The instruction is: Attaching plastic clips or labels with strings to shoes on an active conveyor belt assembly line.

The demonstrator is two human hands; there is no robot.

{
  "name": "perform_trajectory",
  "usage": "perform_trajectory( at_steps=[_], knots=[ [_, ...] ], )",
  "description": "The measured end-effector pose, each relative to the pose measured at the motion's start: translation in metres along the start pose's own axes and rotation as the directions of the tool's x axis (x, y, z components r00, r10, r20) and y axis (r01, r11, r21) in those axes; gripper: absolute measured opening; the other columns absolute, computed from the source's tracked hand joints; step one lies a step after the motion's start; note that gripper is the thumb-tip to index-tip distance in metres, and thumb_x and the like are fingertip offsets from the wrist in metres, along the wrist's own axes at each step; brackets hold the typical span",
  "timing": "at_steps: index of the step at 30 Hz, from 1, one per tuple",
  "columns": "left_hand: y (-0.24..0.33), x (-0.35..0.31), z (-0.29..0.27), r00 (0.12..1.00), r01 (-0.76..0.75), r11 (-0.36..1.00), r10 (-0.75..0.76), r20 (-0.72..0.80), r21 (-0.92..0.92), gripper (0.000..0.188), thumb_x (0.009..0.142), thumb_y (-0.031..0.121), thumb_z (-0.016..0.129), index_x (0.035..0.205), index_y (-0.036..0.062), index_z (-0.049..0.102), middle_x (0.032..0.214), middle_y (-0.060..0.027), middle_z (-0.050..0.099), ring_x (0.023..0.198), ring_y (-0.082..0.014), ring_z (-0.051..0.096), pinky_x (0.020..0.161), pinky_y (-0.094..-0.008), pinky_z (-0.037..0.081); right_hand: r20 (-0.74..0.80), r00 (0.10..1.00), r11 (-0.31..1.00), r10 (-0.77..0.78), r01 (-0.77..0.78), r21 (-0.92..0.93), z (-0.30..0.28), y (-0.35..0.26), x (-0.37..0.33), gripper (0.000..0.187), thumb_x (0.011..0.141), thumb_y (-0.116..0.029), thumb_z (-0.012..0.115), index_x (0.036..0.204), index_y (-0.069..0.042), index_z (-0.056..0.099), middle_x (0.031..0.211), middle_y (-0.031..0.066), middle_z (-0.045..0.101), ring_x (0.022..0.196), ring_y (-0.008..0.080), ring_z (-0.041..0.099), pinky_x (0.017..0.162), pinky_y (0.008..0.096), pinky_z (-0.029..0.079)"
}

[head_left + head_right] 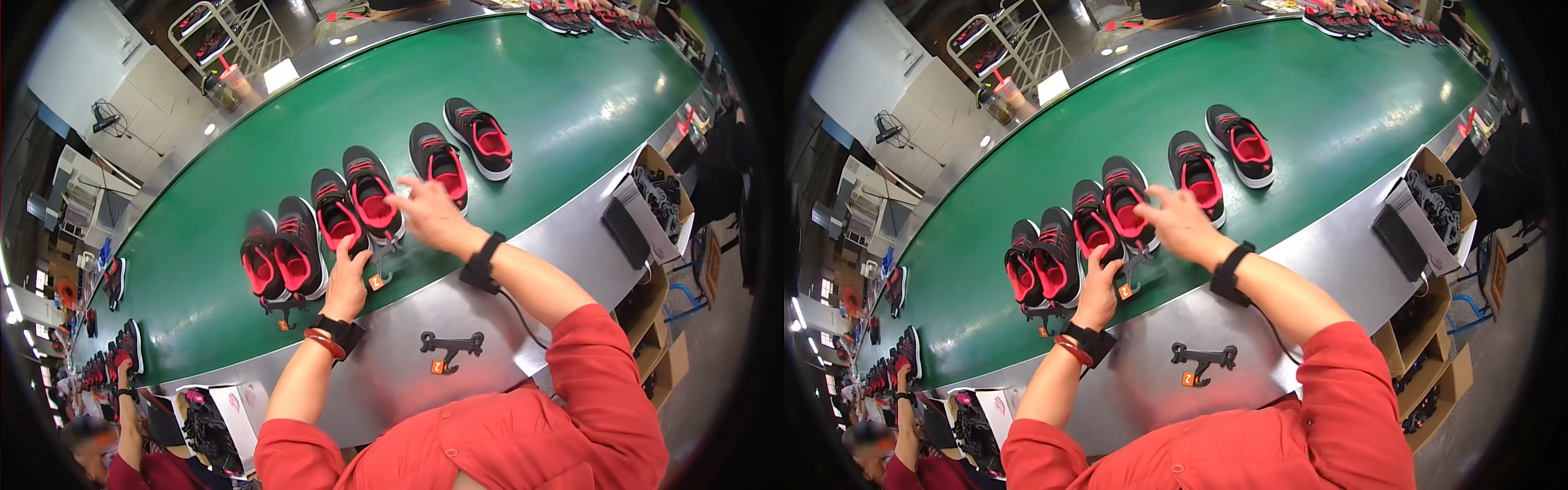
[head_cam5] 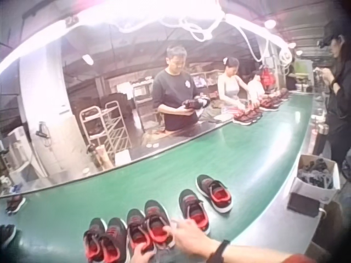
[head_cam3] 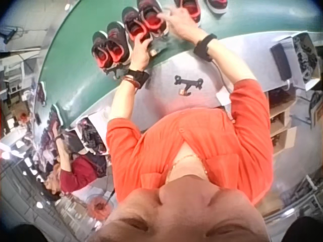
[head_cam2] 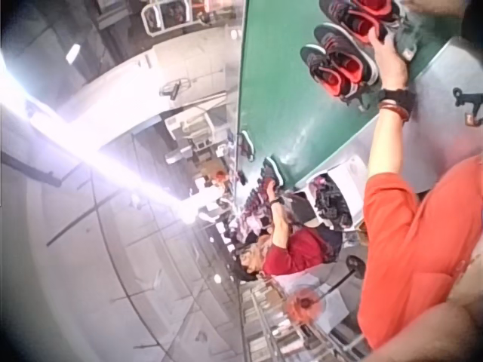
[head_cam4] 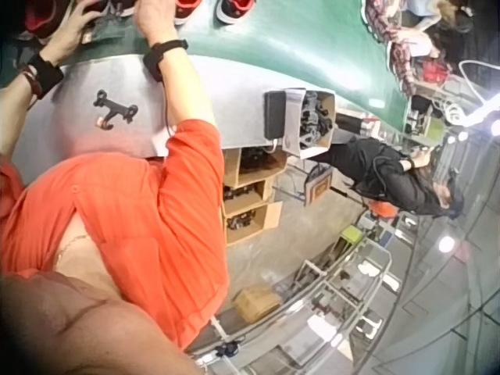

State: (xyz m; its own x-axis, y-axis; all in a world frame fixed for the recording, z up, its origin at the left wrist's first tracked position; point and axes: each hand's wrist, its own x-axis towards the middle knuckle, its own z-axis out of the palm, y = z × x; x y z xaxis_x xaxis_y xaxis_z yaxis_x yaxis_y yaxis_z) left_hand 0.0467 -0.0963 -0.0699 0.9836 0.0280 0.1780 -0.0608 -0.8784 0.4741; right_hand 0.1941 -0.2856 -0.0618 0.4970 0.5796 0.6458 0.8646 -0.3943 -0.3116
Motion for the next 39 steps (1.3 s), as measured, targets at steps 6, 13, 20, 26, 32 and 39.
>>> perform_trajectory(
  at_steps=[6, 13, 20, 26, 32, 39],
  knots=[
    [-0.001, 0.001, -0.006, 0.995, 0.047, 0.999, -0.044, 0.091, -0.026, 0.043, 0.078, -0.009, 0.052, 0.116, 0.0078, 0.06, 0.143, -0.0197, 0.036, 0.118, -0.0415, 0.053, 0.096, -0.0457, 0.046, 0.154, 0.804, 0.793, 0.574, -0.499, -0.349, -0.08, 0.085, -0.016, 0.062, 0.072, -0.04, 0.079, 0.12, -0.009, 0.056, 0.116, 0.0207, 0.056, 0.115, 0.0342, 0.05, 0.105, 0.0507, 0.028],
    [0.005, -0.011, -0.036, 0.99, 0.093, 0.996, -0.094, 0.107, 0.017, 0.069, 0.069, -0.015, 0.047, 0.131, 0.0144, 0.052, 0.153, -0.0193, 0.025, 0.12, -0.0413, 0.051, 0.095, -0.0446, 0.047, 0.265, 0.891, 0.919, 0.369, -0.307, -0.247, -0.057, 0.078, -0.025, 0.03, 0.084, -0.015, 0.063, 0.113, -0.014, 0.058, 0.1, 0.0135, 0.058, 0.104, 0.0326, 0.053, 0.098, 0.045, 0.03],
    [0.042, 0.003, -0.053, 0.93, -0.264, 0.958, 0.284, -0.232, 0.116, 0.046, 0.072, -0.01, 0.053, 0.114, 0.0067, 0.061, 0.118, -0.014, 0.058, 0.102, -0.0331, 0.06, 0.086, -0.0405, 0.051, 0.243, 0.85, 0.884, 0.468, -0.454, -0.113, -0.061, 0.086, -0.048, 0.035, 0.078, 0.004, 0.055, 0.108, -0.014, 0.057, 0.102, 0.0149, 0.058, 0.102, 0.0346, 0.053, 0.098, 0.0444, 0.032],
    [0.08, 0.054, 0.015, 0.96, -0.258, 0.965, 0.251, -0.127, -0.039, 0.054, 0.08, -0.005, 0.051, 0.133, 0.0069, 0.047, 0.135, -0.0153, 0.048, 0.102, -0.0398, 0.06, 0.086, -0.0441, 0.051, 0.071, 0.983, 0.983, 0.168, -0.162, -0.087, -0.08, 0.007, -0.07, 0.047, 0.071, -0.007, 0.074, 0.114, -0.013, 0.058, 0.11, 0.0093, 0.056, 0.111, 0.0296, 0.05, 0.099, 0.044, 0.032],
    [0.058, 0.091, 0.045, 0.988, -0.152, 0.983, 0.152, -0.003, -0.101, 0.031, 0.081, 0.0, 0.059, 0.11, 0.0081, 0.059, 0.107, -0.0157, 0.066, 0.097, -0.0357, 0.064, 0.079, -0.0434, 0.05, 0.702, 0.71, 0.984, 0.059, -0.161, 0.08, -0.105, -0.092, -0.121, 0.04, 0.068, -0.028, 0.08, 0.099, -0.008, 0.063, 0.093, 0.0094, 0.06, 0.093, 0.0295, 0.058, 0.085, 0.041, 0.041],
    [0.054, 0.08, 0.047, 0.963, -0.264, 0.939, 0.27, -0.003, -0.219, 0.015, 0.079, 0.0, 0.064, 0.092, 0.0053, 0.063, 0.091, -0.0116, 0.064, 0.088, -0.0333, 0.064, 0.074, -0.0405, 0.051, 0.666, 0.739, 0.96, 0.104, -0.248, 0.126, -0.102, -0.09, -0.146, 0.022, 0.073, -0.021, 0.077, 0.082, -0.008, 0.061, 0.083, 0.0075, 0.061, 0.084, 0.0242, 0.059, 0.077, 0.0366, 0.041]
  ],
)
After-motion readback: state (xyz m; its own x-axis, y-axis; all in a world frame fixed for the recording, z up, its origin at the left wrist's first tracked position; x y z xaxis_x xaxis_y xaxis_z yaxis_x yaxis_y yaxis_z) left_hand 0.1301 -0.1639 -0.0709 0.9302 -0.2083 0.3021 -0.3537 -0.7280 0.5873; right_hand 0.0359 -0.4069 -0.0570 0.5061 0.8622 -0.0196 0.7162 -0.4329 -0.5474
